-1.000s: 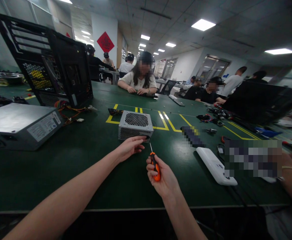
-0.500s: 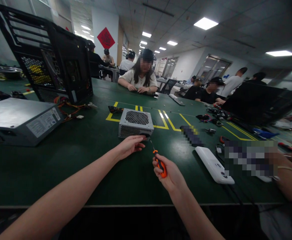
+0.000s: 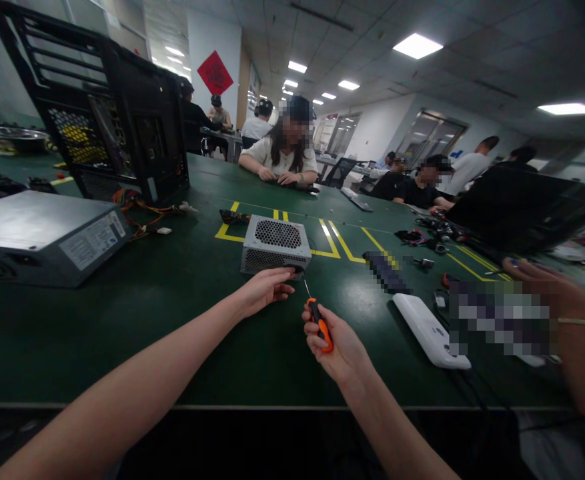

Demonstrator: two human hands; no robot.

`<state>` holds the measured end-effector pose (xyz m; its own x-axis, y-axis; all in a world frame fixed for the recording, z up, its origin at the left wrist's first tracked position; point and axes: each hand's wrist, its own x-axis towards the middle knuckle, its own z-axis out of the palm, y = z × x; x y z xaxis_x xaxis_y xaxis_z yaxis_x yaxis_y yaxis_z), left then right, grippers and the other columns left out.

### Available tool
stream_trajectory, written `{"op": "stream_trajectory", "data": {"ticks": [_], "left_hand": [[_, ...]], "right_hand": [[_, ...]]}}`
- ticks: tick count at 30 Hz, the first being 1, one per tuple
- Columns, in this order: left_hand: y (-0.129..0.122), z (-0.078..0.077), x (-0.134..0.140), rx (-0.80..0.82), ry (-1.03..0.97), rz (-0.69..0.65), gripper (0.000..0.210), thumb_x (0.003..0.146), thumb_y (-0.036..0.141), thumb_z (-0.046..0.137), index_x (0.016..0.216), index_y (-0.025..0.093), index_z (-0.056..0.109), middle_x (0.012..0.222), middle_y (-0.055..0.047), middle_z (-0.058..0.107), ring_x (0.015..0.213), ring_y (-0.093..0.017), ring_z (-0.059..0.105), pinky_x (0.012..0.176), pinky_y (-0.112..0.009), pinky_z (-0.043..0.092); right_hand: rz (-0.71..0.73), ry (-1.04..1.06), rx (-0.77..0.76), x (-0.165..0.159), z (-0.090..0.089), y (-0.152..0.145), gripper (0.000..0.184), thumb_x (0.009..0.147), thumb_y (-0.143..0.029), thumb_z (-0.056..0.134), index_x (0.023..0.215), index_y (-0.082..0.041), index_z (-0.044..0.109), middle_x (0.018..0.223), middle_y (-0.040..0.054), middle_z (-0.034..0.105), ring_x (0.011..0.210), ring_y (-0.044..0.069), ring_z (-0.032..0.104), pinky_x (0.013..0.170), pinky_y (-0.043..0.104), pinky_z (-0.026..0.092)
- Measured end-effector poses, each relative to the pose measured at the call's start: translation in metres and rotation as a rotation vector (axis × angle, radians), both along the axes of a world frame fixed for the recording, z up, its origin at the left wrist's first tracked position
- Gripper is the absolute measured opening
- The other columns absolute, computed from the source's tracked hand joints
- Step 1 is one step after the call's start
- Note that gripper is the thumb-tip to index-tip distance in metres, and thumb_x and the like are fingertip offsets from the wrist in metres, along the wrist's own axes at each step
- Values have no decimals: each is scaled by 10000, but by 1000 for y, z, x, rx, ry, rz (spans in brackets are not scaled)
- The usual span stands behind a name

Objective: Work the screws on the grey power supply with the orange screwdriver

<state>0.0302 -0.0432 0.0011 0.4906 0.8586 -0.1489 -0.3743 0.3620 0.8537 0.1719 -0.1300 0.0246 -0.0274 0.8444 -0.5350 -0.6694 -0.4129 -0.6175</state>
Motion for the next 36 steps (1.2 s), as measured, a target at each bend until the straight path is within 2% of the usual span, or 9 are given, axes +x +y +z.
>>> {"op": "stream_trajectory", "data": {"ticks": [3,5,9,14,20,24,27,33,36], "left_hand": [[1,-2,0,-2,4,-4,280,802,164,539,1078,153,580,1237,-114,514,699,-89,587,577,-199,458],[2,-2,0,0,2,-7,287,802,162,537,1086,153,574,1241,-114,509,702,-88,589,578,-196,459],[1,-2,0,4,4,-11,299,805,161,530,1103,159,562,1249,-109,502,707,-87,589,575,-191,458],[-1,2,0,13,36,-21,322,807,174,531,1129,172,547,1254,-104,495,713,-88,587,572,-190,450],[-2,4,0,43,72,-23,319,812,179,524,1130,162,543,1256,-106,486,718,-83,582,587,-191,445],[-1,-1,1,103,81,-46,356,823,219,507,1179,202,500,1290,-93,452,735,-82,572,598,-197,442],[-2,-6,1,354,311,-24,398,825,212,482,1222,201,454,1276,-108,454,724,-97,555,630,-244,457],[0,1,3,1410,1045,370,306,819,157,452,1111,193,537,1176,-95,493,1100,-232,429,942,-416,344],[9,6,9,1585,1273,511,348,789,183,521,1136,193,504,1288,-115,407,1237,-270,294,1020,-456,221]], "right_hand": [[-45,-77,67,-3,0,-2,36,761,-99,483,753,-125,507,631,17,520,448,47,447,293,101,272],[-99,-197,167,-4,-4,-5,147,678,-36,535,788,-133,525,673,0,527,493,53,471,330,117,317],[-142,-696,446,3,-12,-10,304,619,-49,627,891,-175,575,847,-12,533,557,43,489,478,162,433],[-167,-1185,685,9,-13,-19,287,690,-103,610,945,-231,624,992,39,534,923,149,512,744,243,449],[1,-1651,583,-1,-15,-20,191,779,-237,551,970,-236,563,945,53,522,731,142,555,554,226,446],[83,-1858,643,-3,-21,-19,284,780,-163,473,1064,-154,489,1052,114,446,778,183,587,566,280,495],[99,-1974,723,0,-21,-21,320,824,-141,368,1129,-127,465,1037,127,463,806,192,591,627,311,510],[-1,-1920,677,13,-12,-20,324,902,-279,271,1114,-157,484,978,104,576,789,193,602,606,309,484],[1,-1826,677,14,-13,-19,275,888,-289,309,1035,-167,506,992,96,564,804,188,600,623,307,487]]}}
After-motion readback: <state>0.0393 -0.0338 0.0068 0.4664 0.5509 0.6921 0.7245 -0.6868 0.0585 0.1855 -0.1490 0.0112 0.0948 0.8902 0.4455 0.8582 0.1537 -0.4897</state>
